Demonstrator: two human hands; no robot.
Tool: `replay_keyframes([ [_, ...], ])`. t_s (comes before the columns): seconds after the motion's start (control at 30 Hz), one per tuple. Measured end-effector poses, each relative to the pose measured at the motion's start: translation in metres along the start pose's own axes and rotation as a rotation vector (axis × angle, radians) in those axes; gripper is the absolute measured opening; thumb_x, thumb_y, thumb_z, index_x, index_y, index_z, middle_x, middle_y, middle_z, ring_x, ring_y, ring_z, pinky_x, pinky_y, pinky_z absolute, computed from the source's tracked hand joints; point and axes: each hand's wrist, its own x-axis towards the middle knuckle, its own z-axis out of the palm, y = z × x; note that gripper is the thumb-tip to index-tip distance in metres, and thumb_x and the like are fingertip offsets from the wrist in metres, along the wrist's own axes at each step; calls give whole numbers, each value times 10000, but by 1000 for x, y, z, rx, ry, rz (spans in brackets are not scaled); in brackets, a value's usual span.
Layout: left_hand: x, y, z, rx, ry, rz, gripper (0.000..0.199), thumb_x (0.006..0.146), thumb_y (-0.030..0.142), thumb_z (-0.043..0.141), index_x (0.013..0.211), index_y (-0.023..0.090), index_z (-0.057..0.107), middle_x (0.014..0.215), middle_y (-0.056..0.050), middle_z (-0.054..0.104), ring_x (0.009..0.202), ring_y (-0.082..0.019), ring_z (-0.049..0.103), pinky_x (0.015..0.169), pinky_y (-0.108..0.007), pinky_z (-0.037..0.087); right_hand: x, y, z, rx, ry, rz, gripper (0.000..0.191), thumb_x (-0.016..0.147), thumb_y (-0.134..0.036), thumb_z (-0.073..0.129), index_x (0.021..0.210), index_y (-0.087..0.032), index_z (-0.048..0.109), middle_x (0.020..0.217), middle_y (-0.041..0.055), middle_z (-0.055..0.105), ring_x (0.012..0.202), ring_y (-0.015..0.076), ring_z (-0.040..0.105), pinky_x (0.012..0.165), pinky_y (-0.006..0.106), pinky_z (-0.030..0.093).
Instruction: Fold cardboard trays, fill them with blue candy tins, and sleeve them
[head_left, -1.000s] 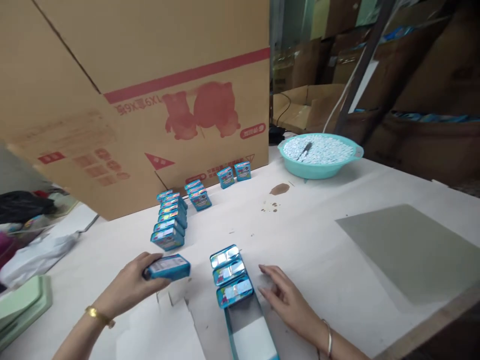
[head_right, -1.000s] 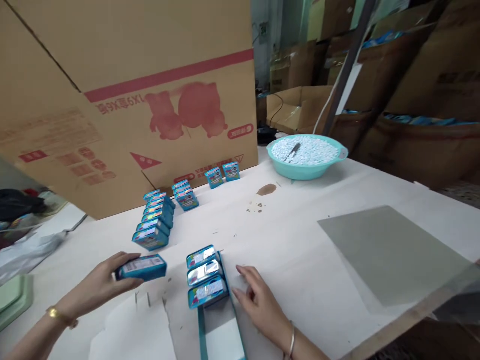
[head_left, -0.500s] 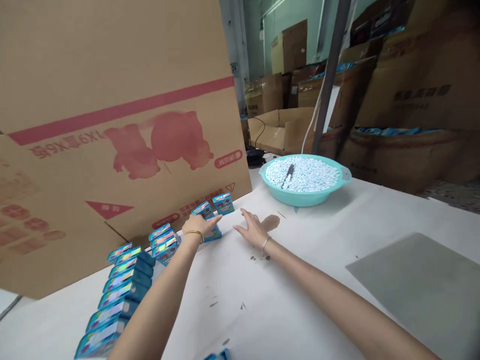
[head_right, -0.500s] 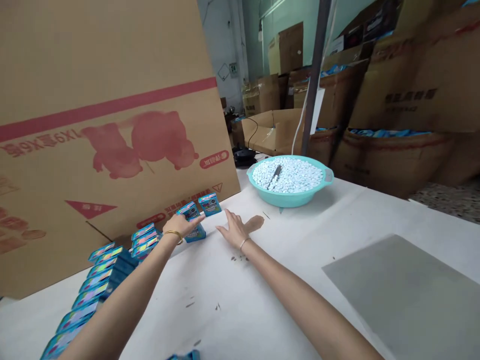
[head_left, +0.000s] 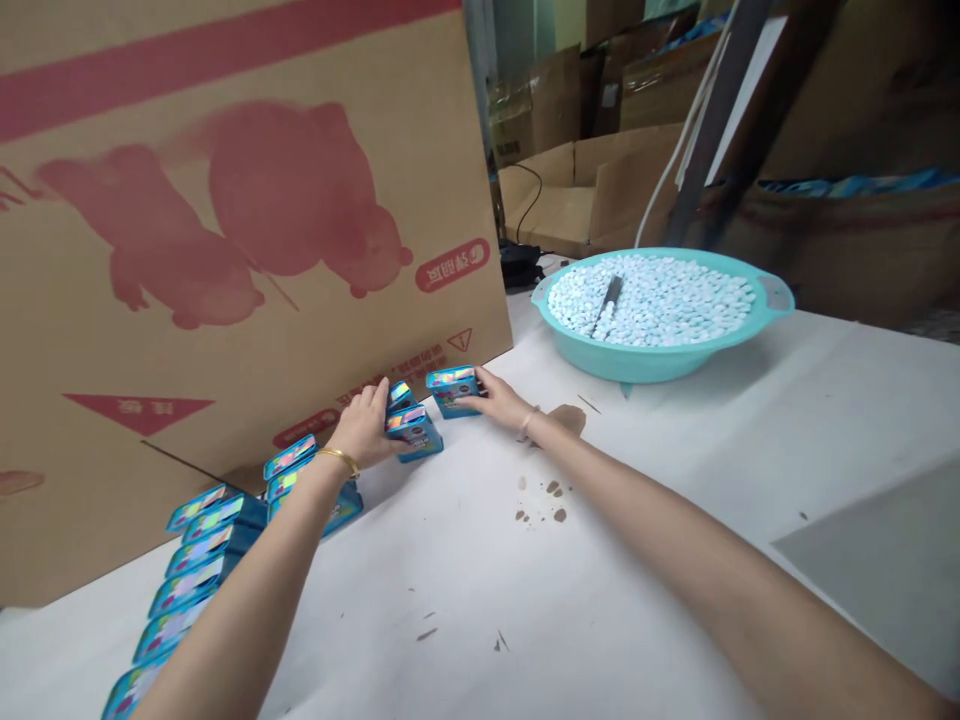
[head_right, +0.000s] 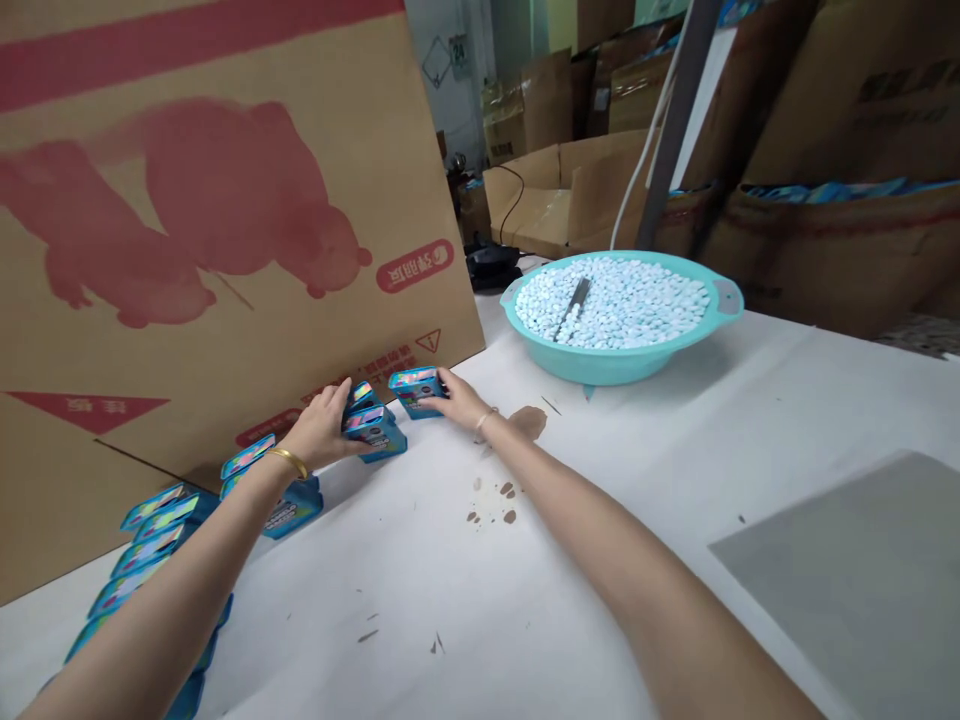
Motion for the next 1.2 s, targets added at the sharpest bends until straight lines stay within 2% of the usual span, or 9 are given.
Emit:
replay_keyframes([
  [0.17, 3, 4, 1, -80, 8, 10, 796, 605, 465, 703, 1277, 128, 441, 1155, -135, 494, 1075, -308, 504, 965, -408, 415, -77, -47, -23, 139, -234, 138, 383, 725, -348, 721, 1005, -190, 514, 972, 26, 611, 917, 182, 591, 843, 347, 487],
  [0.27, 0, 9, -2, -170, -5, 10, 845, 630, 524, 669, 1322, 112, 412, 1170, -147, 503, 1100, -314, 497, 988, -419, 404, -102, -68, -7, 78, -291, 99, 344, 735, -345, 716, 978, -191, 527, 1019, 44, 567, 971, 189, 566, 871, 355, 485],
  [0.37, -10, 13, -7, -368, -80, 66, 886, 706, 563, 574, 1408, 90, 312, 1261, -165, 471, 1184, -300, 468, 1037, -405, 374, -106, -69, 19, -36, -189, 39, 464, 733, -333, 717, 1122, -197, 502, 1239, 101, 469, 1110, 213, 511, 953, 385, 449],
  [0.5, -30, 18, -17, -585, -198, 12, 870, 776, 637, 441, 1458, 138, 236, 1470, -151, 319, 1359, -304, 307, 1126, -427, 265, -98, -53, 40, 54, -119, 87, 1050, 664, -340, 780, 1457, -260, 97, 1527, 152, 138, 1382, 260, 262, 1101, 446, 296],
  [0.6, -42, 26, -17, -589, -203, 39, 1041, 701, 716, 509, 1486, 152, 124, 1515, -161, 217, 1387, -321, 252, 1134, -445, 253, -91, -44, 49, 104, -201, 93, 1323, 613, -335, 812, 1454, -264, -208, 1551, 158, 102, 1425, 263, 154, 1139, 480, 195],
  [0.77, -50, 35, -7, -415, -78, 145, 1304, 513, 653, 730, 1490, 147, 29, 1426, -188, 269, 1300, -339, 376, 1063, -436, 372, -82, -43, 63, 194, -267, 77, 1263, 627, -275, 788, 1476, -279, -147, 1509, 123, 284, 1334, 254, 375, 1095, 459, 320],
  [1.03, -45, 49, -20, -220, -183, 8, 1318, 430, 550, 781, 1473, 123, 99, 1469, -196, 246, 1400, -410, 124, 1103, -495, 295, -82, -49, 60, 135, -298, 46, 1266, 601, -274, 796, 1488, -254, -107, 1545, 125, 188, 1371, 270, 304, 1106, 455, 304],
  [1.13, -37, 53, -21, -186, -164, -28, 1201, 443, 492, 771, 1436, 128, 204, 1376, -173, 366, 1322, -386, 297, 1051, -459, 370, -73, -53, 47, 178, -386, 176, 1189, 689, -431, 725, 1485, -218, -133, 1564, 126, 91, 1416, 268, 193, 1130, 467, 245],
  [1.2, -33, 51, -21, -207, -176, -30, 1173, 443, 478, 770, 1422, 131, 226, 1320, -156, 403, 1227, -359, 403, 1008, -434, 411, -65, -58, 45, 226, -293, 184, 1002, 810, -571, 555, 1496, -218, -85, 1574, 79, 22, 1440, 231, 76, 1155, 451, 178],
])
